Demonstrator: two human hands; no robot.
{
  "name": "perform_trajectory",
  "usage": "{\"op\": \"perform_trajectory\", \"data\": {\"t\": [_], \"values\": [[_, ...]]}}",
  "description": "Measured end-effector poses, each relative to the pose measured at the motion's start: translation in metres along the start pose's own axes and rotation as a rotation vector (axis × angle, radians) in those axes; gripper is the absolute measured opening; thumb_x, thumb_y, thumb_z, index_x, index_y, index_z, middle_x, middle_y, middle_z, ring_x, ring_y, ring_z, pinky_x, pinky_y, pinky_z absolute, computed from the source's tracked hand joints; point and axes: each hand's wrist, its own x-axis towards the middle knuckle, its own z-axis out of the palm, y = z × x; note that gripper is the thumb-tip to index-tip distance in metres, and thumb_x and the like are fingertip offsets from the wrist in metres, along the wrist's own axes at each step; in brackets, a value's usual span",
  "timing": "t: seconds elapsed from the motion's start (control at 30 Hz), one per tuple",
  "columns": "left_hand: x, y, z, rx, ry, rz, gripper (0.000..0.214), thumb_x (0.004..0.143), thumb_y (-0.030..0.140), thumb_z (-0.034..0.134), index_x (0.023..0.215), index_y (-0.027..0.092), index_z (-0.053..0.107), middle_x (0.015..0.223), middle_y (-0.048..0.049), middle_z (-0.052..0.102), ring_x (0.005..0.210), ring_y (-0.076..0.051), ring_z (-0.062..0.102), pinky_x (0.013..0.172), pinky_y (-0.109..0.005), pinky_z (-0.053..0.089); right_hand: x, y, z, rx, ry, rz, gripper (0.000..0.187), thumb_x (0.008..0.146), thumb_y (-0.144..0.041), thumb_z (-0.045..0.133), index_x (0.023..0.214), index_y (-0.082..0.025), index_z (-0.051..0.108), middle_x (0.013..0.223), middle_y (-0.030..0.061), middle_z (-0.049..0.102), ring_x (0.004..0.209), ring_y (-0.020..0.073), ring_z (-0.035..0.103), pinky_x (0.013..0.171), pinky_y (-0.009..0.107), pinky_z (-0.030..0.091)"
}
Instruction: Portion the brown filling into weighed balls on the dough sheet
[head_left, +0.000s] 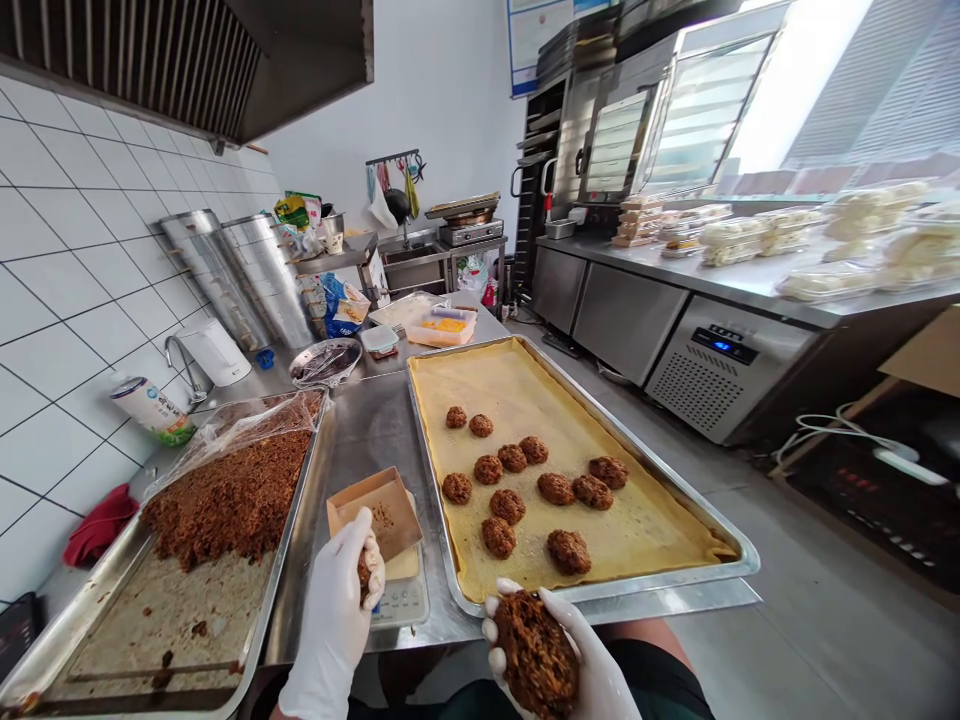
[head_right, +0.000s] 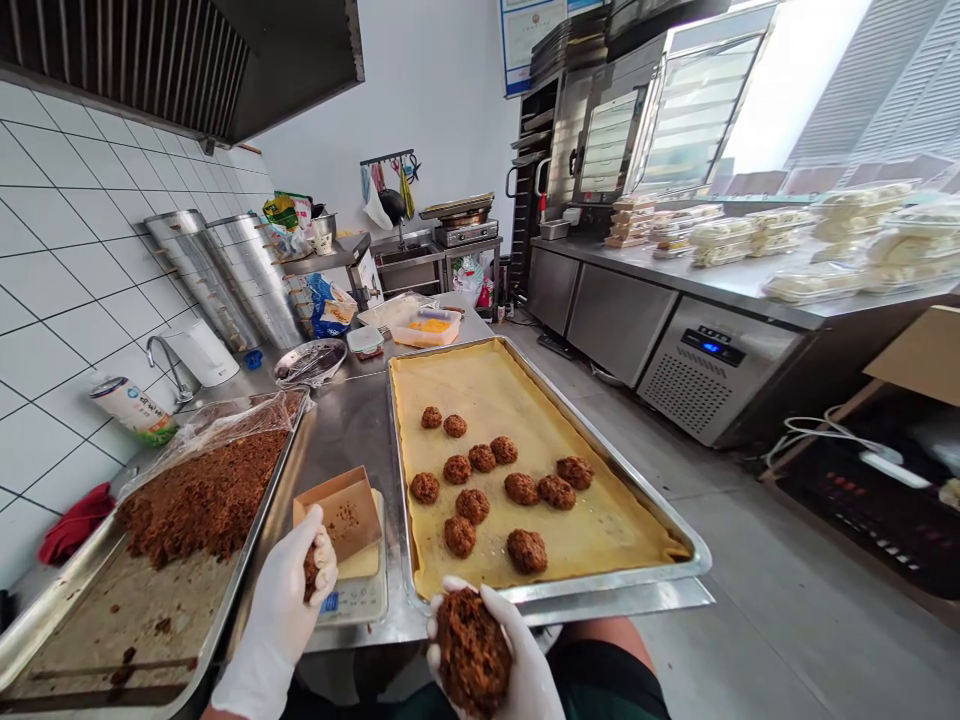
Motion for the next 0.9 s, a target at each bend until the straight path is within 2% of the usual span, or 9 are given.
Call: {"op": "perform_trajectory", "data": {"t": [0.13, 0.2, 0.27, 0.37, 0.43, 0.53, 0.67, 0.8, 0.9], "values": [[-0.002, 0.002, -0.005, -0.082, -0.109, -0.090, 0.034, 0.080, 0.038, 0.075, 0.107, 0.019, 0.065, 0.083, -0.0038, 0.070, 0.063, -0.013, 0.063, 0.051, -0.022, 0.047, -0.004, -0.001, 0.000, 0.012, 0.009, -0.013, 0.025, 0.080, -0.030, 0.074, 0.097, -0.011, 0.073, 0.087, 0.0125, 0.075, 0.074, 0.0215, 0.068, 0.064, 0.031, 0.055], [-0.002, 0.001, -0.008, -0.114, -0.117, -0.116, 0.039, 0.079, 0.033, 0.076, 0.114, 0.020, 0.065, 0.100, -0.0076, 0.074, 0.066, -0.012, 0.064, 0.057, -0.023, 0.052, -0.005, 0.000, -0.001, 0.024, 0.005, -0.011, 0.025, 0.080, -0.032, 0.074, 0.095, -0.012, 0.073, 0.086, 0.0123, 0.075, 0.073, 0.0214, 0.068, 0.062, 0.030, 0.054], [-0.002, -0.002, -0.011, -0.159, -0.098, -0.119, 0.034, 0.083, 0.040, 0.072, 0.108, 0.019, 0.067, 0.094, -0.0076, 0.075, 0.047, -0.005, 0.052, 0.042, -0.017, 0.043, -0.004, 0.000, -0.004, 0.034, -0.015, -0.003, 0.025, 0.079, -0.033, 0.074, 0.094, -0.012, 0.074, 0.085, 0.0115, 0.075, 0.072, 0.0214, 0.067, 0.062, 0.030, 0.054], [-0.002, -0.005, -0.012, -0.233, -0.193, -0.174, 0.044, 0.088, 0.057, 0.059, 0.092, 0.014, 0.068, 0.065, -0.0029, 0.066, 0.030, -0.001, 0.028, 0.028, -0.016, 0.021, -0.002, 0.000, -0.006, 0.028, -0.038, 0.005, 0.027, 0.079, -0.035, 0.075, 0.094, -0.012, 0.074, 0.085, 0.0114, 0.074, 0.073, 0.0214, 0.067, 0.062, 0.030, 0.054], [-0.004, -0.006, -0.011, -0.274, -0.195, -0.205, 0.043, 0.088, 0.056, 0.060, 0.083, 0.014, 0.065, 0.060, -0.0014, 0.061, 0.034, -0.004, 0.040, 0.032, -0.016, 0.031, -0.002, -0.001, -0.007, 0.017, -0.034, 0.002, 0.030, 0.078, -0.037, 0.076, 0.095, -0.012, 0.074, 0.087, 0.0121, 0.075, 0.075, 0.0221, 0.067, 0.063, 0.030, 0.054], [-0.006, -0.005, -0.010, -0.235, -0.096, -0.190, 0.022, 0.081, 0.035, 0.075, 0.090, 0.018, 0.064, 0.080, -0.0054, 0.071, 0.063, -0.014, 0.066, 0.050, -0.020, 0.051, -0.003, -0.001, -0.005, 0.013, -0.018, 0.003, 0.032, 0.079, -0.038, 0.076, 0.097, -0.012, 0.073, 0.088, 0.0125, 0.075, 0.076, 0.0222, 0.067, 0.064, 0.030, 0.054], [-0.006, -0.005, -0.007, -0.150, -0.151, -0.072, 0.040, 0.071, 0.015, 0.081, 0.107, 0.021, 0.064, 0.091, -0.0045, 0.072, 0.060, -0.007, 0.058, 0.049, -0.013, 0.044, -0.004, -0.001, -0.004, 0.029, -0.023, 0.004, 0.031, 0.080, -0.039, 0.074, 0.096, -0.013, 0.072, 0.086, 0.0106, 0.074, 0.075, 0.0215, 0.067, 0.064, 0.029, 0.053], [-0.004, -0.007, 0.000, -0.006, -0.185, -0.043, 0.042, 0.074, 0.024, 0.081, 0.112, 0.019, 0.064, 0.090, -0.0036, 0.069, 0.058, -0.005, 0.053, 0.047, -0.013, 0.040, -0.005, -0.002, -0.007, 0.040, -0.049, 0.011, 0.029, 0.082, -0.039, 0.072, 0.095, -0.013, 0.071, 0.084, 0.0093, 0.074, 0.073, 0.0207, 0.067, 0.062, 0.029, 0.052], [0.000, -0.016, 0.006, 0.102, -0.256, -0.138, 0.028, 0.081, 0.040, 0.074, 0.093, 0.016, 0.065, 0.086, -0.0046, 0.067, 0.067, -0.011, 0.060, 0.052, -0.020, 0.048, -0.004, -0.004, -0.010, 0.036, -0.077, 0.006, 0.029, 0.085, -0.040, 0.067, 0.096, -0.014, 0.071, 0.084, 0.0098, 0.074, 0.072, 0.0204, 0.066, 0.061, 0.028, 0.052]]}}
